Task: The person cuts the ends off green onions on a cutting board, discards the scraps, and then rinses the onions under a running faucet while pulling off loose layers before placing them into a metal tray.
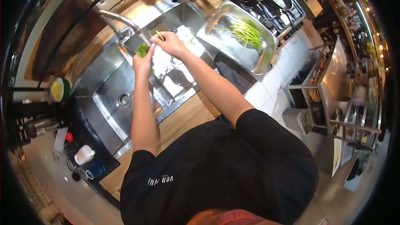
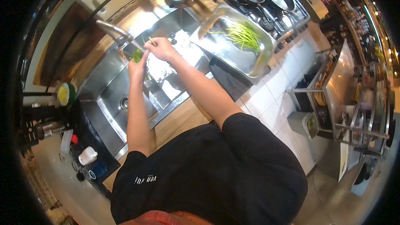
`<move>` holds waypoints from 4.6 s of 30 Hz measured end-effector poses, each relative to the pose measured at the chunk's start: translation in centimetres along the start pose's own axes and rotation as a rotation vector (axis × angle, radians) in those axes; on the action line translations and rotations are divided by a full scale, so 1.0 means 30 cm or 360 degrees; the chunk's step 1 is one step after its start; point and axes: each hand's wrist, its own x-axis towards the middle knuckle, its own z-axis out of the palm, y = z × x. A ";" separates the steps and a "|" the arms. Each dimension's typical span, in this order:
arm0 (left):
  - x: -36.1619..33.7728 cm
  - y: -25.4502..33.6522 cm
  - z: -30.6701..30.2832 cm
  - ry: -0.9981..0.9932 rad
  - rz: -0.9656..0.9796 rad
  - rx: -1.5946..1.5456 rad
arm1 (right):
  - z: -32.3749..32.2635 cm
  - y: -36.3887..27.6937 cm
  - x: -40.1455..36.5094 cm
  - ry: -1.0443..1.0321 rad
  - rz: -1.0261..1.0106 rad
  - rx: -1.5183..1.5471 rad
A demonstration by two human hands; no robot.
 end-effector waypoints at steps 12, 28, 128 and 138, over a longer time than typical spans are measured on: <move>0.092 -0.114 -0.031 -0.0243 -0.0334 -0.0862 | -0.889 0.138 -0.044 0.1469 0.0275 0.0865; 0.116 -0.131 0.002 -0.0568 -0.0503 -0.1391 | -0.341 -0.014 -0.075 0.0597 -0.0784 -0.1219; 0.033 -0.054 -0.073 -0.0250 -0.0203 -0.0670 | 0.033 -0.052 0.050 -0.0416 0.0260 0.0151; 0.023 -0.058 -0.067 -0.0257 -0.0158 -0.0675 | 0.012 -0.033 0.051 -0.0381 0.0265 0.0154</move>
